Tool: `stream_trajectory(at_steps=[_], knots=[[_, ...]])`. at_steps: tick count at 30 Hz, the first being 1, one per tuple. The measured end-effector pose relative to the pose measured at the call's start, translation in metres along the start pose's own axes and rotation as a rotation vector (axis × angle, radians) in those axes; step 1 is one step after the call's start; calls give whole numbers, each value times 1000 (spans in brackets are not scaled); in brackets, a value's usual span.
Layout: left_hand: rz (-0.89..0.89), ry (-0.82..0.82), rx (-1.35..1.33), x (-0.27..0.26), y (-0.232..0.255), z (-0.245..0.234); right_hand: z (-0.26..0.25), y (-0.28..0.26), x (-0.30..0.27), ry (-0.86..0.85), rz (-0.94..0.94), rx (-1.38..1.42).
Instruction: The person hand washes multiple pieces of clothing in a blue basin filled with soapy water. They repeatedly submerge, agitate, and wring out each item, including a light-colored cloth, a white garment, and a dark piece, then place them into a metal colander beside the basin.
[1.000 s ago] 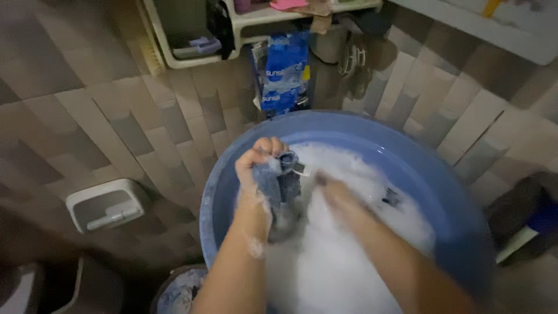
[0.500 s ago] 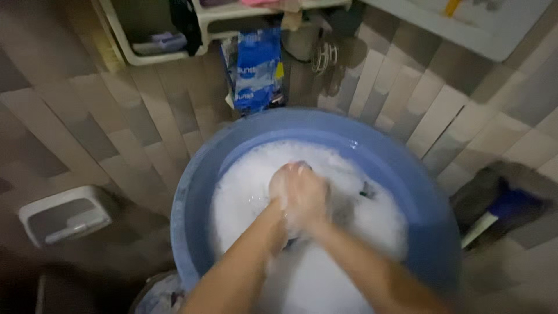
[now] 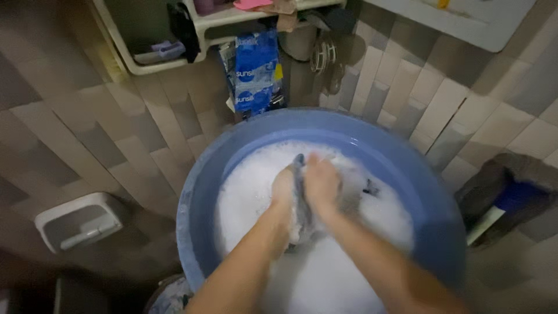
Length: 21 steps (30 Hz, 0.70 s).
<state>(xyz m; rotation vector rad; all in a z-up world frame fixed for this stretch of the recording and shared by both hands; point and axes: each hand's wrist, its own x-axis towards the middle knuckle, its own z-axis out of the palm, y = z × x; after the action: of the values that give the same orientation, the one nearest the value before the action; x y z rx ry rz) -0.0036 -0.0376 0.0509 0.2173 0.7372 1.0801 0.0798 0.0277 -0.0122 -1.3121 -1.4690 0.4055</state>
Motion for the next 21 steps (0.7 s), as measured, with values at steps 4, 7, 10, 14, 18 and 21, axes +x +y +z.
stream_trajectory(at_steps=[4,7,10,14,18,21], knots=[[196,294,2,8,19,-20,-6,-8,-51,-123,-310,83],[255,189,-174,16,44,-38,19,4,-27,-317,-107,-126],[379,-86,-317,23,61,-59,26,36,-7,-508,389,212],[484,-296,-352,26,78,-67,32,65,-22,-722,40,495],[575,-562,-307,23,86,-85,25,48,-44,-897,-201,400],[576,37,-281,27,74,-75,18,5,-28,-801,378,285]])
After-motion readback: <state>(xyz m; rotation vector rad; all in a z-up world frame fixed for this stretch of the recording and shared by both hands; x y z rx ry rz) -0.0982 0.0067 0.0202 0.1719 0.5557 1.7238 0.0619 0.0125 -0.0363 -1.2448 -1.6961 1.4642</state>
